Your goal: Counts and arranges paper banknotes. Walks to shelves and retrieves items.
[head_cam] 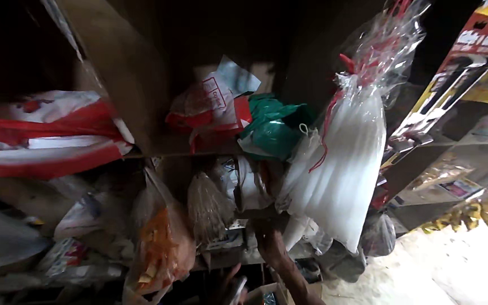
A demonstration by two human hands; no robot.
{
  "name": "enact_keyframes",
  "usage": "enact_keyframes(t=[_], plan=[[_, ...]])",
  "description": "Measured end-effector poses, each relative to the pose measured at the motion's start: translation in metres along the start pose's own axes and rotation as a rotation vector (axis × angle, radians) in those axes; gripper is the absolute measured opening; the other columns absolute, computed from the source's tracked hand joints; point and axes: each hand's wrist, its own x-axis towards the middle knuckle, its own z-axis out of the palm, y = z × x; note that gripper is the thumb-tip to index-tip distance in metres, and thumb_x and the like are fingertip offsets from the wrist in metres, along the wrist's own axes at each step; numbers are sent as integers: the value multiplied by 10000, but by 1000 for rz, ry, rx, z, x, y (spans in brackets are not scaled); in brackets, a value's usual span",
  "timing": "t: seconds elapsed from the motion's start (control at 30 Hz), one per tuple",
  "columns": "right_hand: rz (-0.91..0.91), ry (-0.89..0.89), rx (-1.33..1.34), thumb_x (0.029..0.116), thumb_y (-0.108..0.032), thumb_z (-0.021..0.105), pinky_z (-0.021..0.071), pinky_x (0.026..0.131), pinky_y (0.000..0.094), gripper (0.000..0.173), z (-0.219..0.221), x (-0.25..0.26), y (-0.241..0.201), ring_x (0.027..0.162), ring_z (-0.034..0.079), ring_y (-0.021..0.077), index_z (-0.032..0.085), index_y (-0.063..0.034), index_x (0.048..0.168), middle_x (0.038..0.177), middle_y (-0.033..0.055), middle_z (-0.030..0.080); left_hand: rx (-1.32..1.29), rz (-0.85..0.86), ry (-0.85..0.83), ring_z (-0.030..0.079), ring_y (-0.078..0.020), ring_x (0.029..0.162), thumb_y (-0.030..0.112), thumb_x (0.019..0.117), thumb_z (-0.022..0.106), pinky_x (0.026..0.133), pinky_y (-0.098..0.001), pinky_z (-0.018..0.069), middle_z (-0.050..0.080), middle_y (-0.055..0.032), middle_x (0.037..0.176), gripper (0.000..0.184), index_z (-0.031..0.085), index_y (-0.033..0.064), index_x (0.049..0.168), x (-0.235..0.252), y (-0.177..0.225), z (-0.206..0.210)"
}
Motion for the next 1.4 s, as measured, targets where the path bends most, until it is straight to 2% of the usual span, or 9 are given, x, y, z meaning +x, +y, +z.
enact_keyframes(t=[0.1,0.2,0.33,0.47,0.6,0.7,0.9,1.13,1.4], plan=[[89,-46,-65,996,-112,569,537,978,540,321,1,26,-9,1098,688,375,684,43,1252,1203,234,700,26,32,39,715,-138,957,154,1055,512,886,-338,607,713,-118,1161,500,426,-32,1511,81,6,11],[250,-143,-144,952,-104,636,484,1041,563,407,2,50,-17,1189,634,426,624,65,1322,1265,283,657,-70,-112,67,703,-160,1035,153,1050,510,922,-334,583,637,-171,1336,549,355,-28,1545,155,4,11],[143,-149,-258,1000,-184,600,403,1167,496,494,12,85,10,1390,519,321,543,-46,1471,1492,176,550,-182,-217,246,706,-177,931,93,1043,513,858,-338,593,687,-165,1132,501,376,-69,1497,200,-18,7],[119,-133,-322,1030,-211,544,249,1256,479,550,14,94,25,1525,330,314,447,-53,1548,1621,154,398,-155,-278,385,697,-195,971,118,1054,494,902,-354,576,684,-174,1149,379,512,-85,1374,203,-40,-5],[260,-125,-340,1039,-237,557,271,1236,520,598,7,92,12,1503,344,396,395,36,1546,1600,257,380,-100,-269,468,685,-189,1011,128,1049,517,917,-348,568,664,-187,1203,476,418,-69,1471,197,-45,-18],[381,-200,-312,1042,-348,574,262,1233,532,681,8,101,21,1496,353,395,357,37,1561,1601,254,379,-84,-293,501,683,-185,1048,133,1054,526,945,-344,556,669,-181,1221,486,412,-54,1487,194,-45,-25],[293,-76,-311,951,-450,681,288,1224,550,849,35,107,55,1482,381,383,353,35,1565,1577,256,415,-96,-231,521,682,-139,992,86,1026,554,915,-299,561,686,-154,1146,490,426,-73,1472,192,-55,-31],[287,74,-475,959,-332,655,378,1154,577,662,51,115,65,1385,509,392,481,-5,1507,1487,237,534,-79,-246,495,693,-146,990,108,1039,536,911,-305,570,687,-155,1168,475,440,-52,1476,191,-55,-34],[387,172,-241,1013,-230,601,398,1157,533,583,42,119,54,1361,526,406,450,16,1520,1469,269,535,-71,-279,495,694,-154,1002,119,1038,554,912,-312,572,676,-161,1205,437,488,-48,1436,186,-51,-39]])
